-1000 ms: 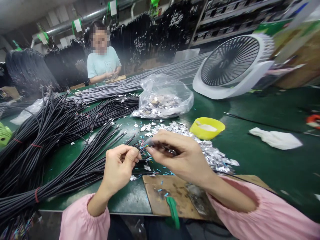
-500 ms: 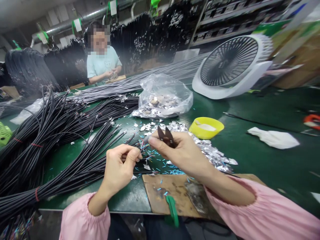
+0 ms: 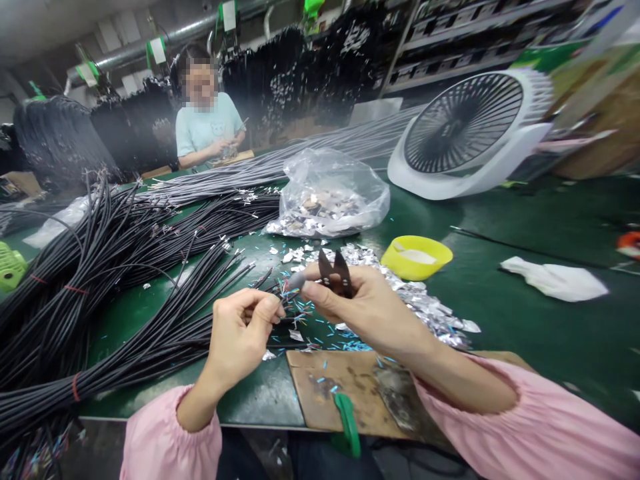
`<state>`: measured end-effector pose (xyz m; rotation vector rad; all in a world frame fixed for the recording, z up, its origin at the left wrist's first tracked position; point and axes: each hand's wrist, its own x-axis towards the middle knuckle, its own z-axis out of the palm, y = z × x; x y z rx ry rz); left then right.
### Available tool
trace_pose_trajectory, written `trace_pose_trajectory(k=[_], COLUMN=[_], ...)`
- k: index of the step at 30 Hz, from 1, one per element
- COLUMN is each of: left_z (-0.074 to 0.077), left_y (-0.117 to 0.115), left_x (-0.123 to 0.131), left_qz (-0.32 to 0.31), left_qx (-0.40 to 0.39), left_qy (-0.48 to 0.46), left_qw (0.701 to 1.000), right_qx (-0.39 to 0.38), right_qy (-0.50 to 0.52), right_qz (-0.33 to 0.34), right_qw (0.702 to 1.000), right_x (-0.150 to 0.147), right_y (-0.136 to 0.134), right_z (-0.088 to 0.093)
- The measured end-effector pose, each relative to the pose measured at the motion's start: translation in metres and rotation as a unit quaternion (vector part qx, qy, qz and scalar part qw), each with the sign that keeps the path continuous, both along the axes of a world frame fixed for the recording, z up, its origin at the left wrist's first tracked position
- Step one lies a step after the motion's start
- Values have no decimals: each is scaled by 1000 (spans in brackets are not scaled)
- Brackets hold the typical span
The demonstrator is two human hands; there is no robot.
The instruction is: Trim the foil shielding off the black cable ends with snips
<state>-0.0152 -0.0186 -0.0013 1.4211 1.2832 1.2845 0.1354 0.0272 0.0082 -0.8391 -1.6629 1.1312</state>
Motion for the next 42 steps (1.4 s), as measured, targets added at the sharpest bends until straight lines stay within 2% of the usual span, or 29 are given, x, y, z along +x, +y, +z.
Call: trace_pose_trajectory(k=[6,11,13,15,18,20,24,27,29,32,35,38,40,42], left_z=[-1,-3,-4,-6,-7,-8,-12,-16,-17,-16,-14,-10,-8,-6], left_y=[0,0,0,-1,-1,-1,0,0,-1,-1,-1,0,0,0], left_x=[-1,-1,0,2,4,5,5,5,4,4,3,2,3,3], left_qz=[0,5,10,23,48,59,85,109,117,117,108,90,76,68], left_qx=[3,5,6,9,14,20,38,56,70,96,119,116,95,74], left_qy=[6,8,19,32,35,26,35,61,71,74,74,67,58,44], left_qw=[1000,1000,1000,999,998,998,995,991,988,986,984,987,991,994], right_qx=[-10,8,52,136,300,375,402,389,358,262,128,23,-12,-55], right_qy=[-12,-30,-35,-46,-76,-95,-125,-126,-113,-98,-69,-6,32,59], right_qz=[18,-22,-53,-91,-134,-150,-165,-164,-151,-121,-91,-17,48,86], right_qw=[1000,999,997,986,941,910,892,898,914,952,985,1000,998,993], right_x=[1,0,-1,-1,1,3,5,4,2,-1,-2,1,3,5], right_y=[-1,-2,-3,-5,-8,-10,-14,-15,-15,-11,-6,-4,-3,-3], right_z=[2,-1,-4,-6,-11,-15,-18,-15,-11,-7,-5,-4,-3,-3])
